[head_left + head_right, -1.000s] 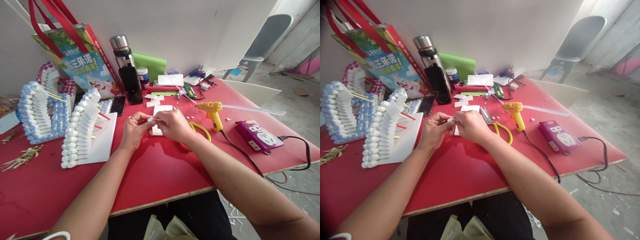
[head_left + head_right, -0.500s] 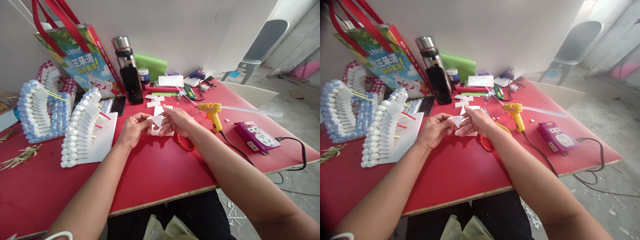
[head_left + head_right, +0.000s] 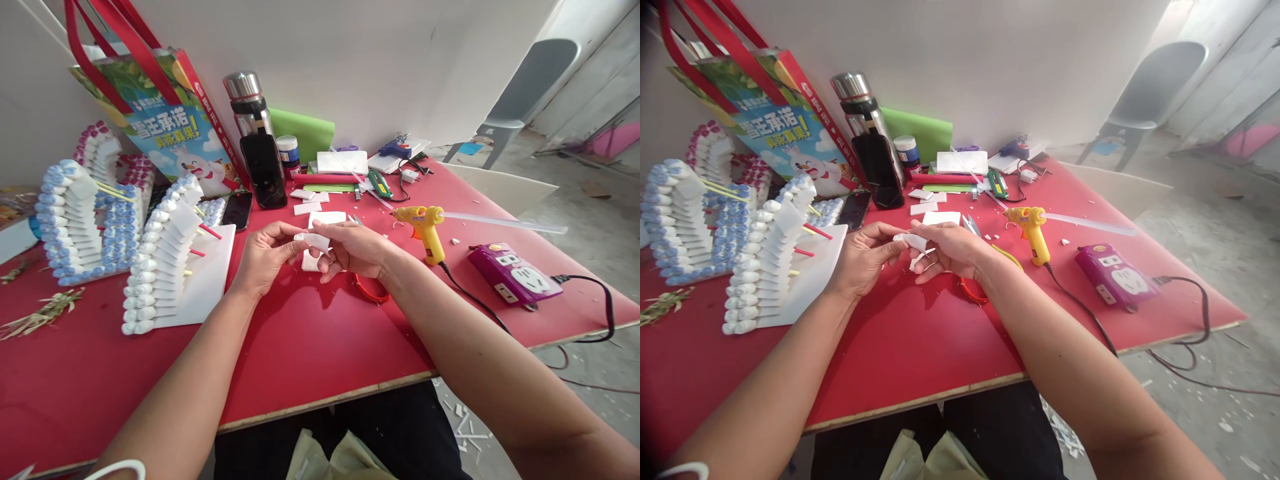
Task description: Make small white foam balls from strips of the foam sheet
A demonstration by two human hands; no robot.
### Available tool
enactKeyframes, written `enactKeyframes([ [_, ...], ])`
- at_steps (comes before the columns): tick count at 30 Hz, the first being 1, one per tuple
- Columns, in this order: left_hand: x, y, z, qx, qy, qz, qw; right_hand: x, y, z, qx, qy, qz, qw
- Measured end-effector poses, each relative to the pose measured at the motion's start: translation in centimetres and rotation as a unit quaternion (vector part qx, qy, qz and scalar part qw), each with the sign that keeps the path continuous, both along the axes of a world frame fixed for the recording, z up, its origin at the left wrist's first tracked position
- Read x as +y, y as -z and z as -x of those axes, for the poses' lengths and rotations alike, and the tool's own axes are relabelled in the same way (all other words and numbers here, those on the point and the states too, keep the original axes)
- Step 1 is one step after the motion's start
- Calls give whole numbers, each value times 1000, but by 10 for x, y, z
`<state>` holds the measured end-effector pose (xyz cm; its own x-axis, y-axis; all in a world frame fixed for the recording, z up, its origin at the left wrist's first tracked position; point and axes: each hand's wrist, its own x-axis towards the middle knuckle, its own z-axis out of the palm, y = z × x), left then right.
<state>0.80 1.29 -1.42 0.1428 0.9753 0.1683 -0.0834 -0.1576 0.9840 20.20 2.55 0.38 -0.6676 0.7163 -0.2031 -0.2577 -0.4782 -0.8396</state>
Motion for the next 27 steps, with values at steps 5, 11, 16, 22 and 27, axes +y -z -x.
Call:
enactKeyframes([
  [5, 0, -1, 0, 8, -12, 1, 1000, -3, -3, -1, -35, 9, -43, 998],
  [11, 1, 1, 0, -1, -3, 2, 1000, -1, 0, -1, -74, 33, -113, 990],
  [16, 2, 4, 0, -9, -19, 7, 1000, -5, 0, 5, -199, 119, -269, 935],
  [22, 1, 4, -5, -24, -53, -21, 998, -17, -3, 13, -354, 232, -498, 757],
  [27, 2, 4, -2, -28, -20, -13, 999, -14, -2, 8, -305, 191, -564, 743],
])
